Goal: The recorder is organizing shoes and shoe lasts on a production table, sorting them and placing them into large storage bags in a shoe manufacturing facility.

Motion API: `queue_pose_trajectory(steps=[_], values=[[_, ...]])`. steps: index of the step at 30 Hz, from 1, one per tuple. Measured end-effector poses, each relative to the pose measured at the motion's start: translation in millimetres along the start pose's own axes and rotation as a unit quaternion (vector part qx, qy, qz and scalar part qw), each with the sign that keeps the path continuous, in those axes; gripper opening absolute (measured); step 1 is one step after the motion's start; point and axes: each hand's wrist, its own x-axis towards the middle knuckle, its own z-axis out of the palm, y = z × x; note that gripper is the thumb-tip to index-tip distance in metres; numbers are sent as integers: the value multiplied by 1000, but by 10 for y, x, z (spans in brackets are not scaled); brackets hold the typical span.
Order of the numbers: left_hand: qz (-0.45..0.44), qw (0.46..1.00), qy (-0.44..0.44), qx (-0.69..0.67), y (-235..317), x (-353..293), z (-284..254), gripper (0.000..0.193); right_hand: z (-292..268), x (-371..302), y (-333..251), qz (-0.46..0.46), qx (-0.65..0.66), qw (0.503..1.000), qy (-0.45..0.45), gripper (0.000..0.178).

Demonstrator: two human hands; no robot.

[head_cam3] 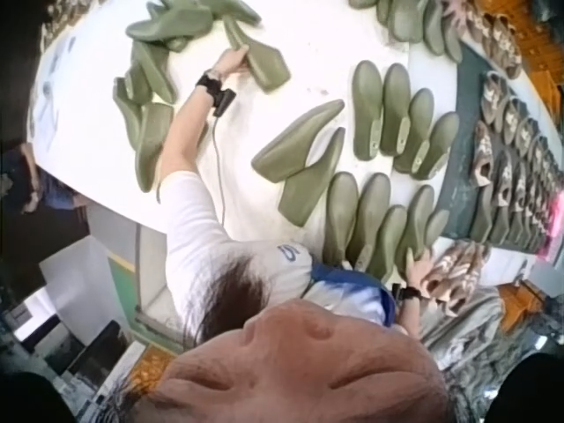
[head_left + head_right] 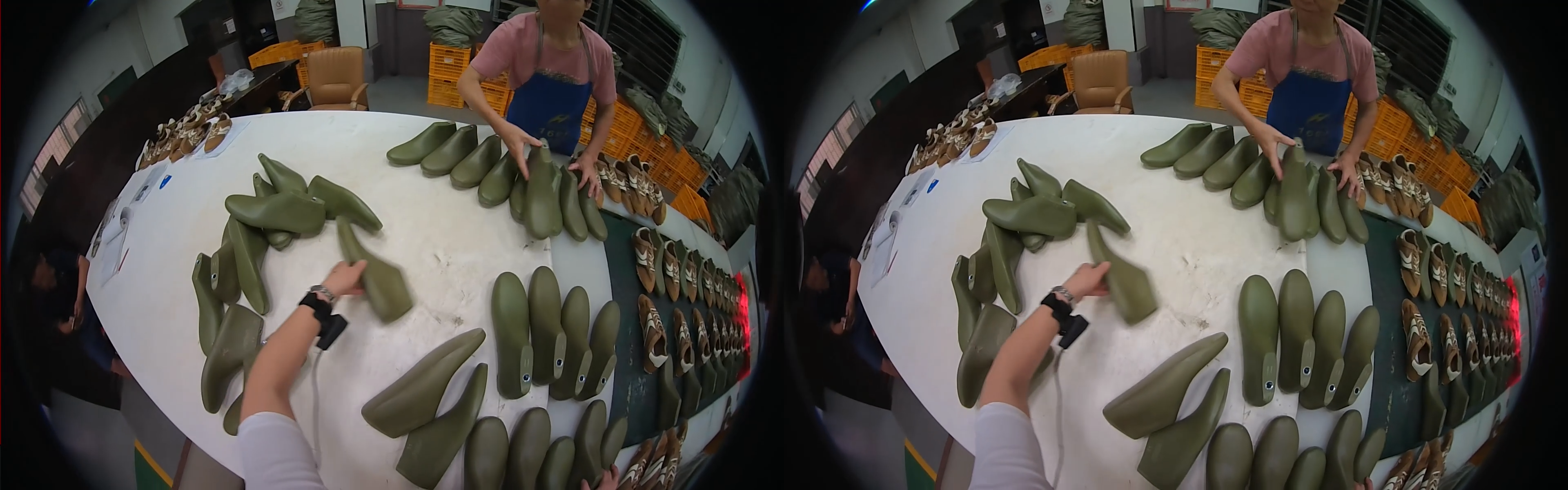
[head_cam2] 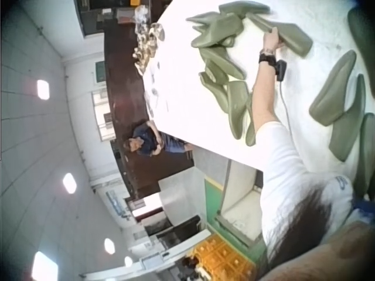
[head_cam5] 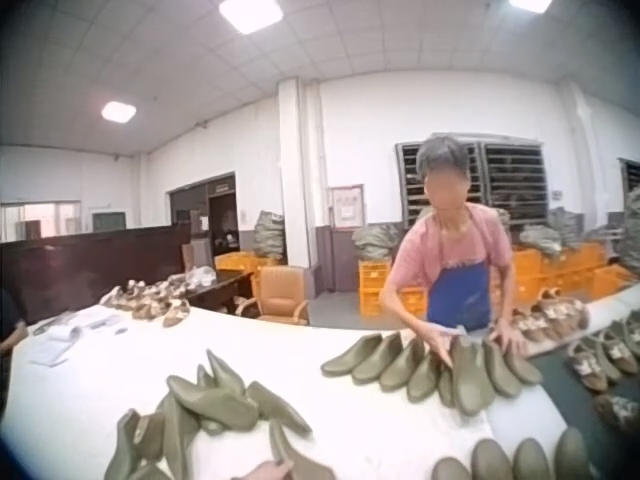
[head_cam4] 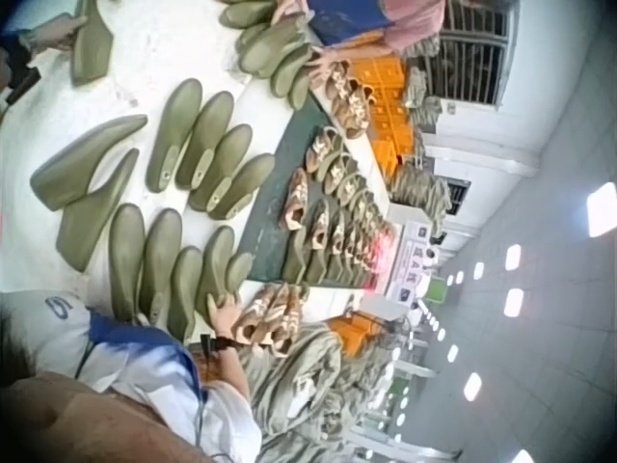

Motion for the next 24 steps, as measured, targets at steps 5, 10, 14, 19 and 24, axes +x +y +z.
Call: queue_pose_trajectory(steps=[5,10,14,19,24], values=[[249,963,-26,102,-52,-355,450,61,118,-10,143,13,0,1000,-10,40],[62,882,89,458,-600,-1375,-324,87,139,-47,139,0,-7,1000,28,38],[-144,959,-92,228,-1448,-2074,-651,100,43,-62,153,-18,19,999,35,37],[-85,977,-152,127,-1468,-2504,-279,96,229,-103,270,73,55,995,49,53],[-234,964,-118,46,-1004,-2660,159,55,134,-119,221,70,81,994,40,52]])
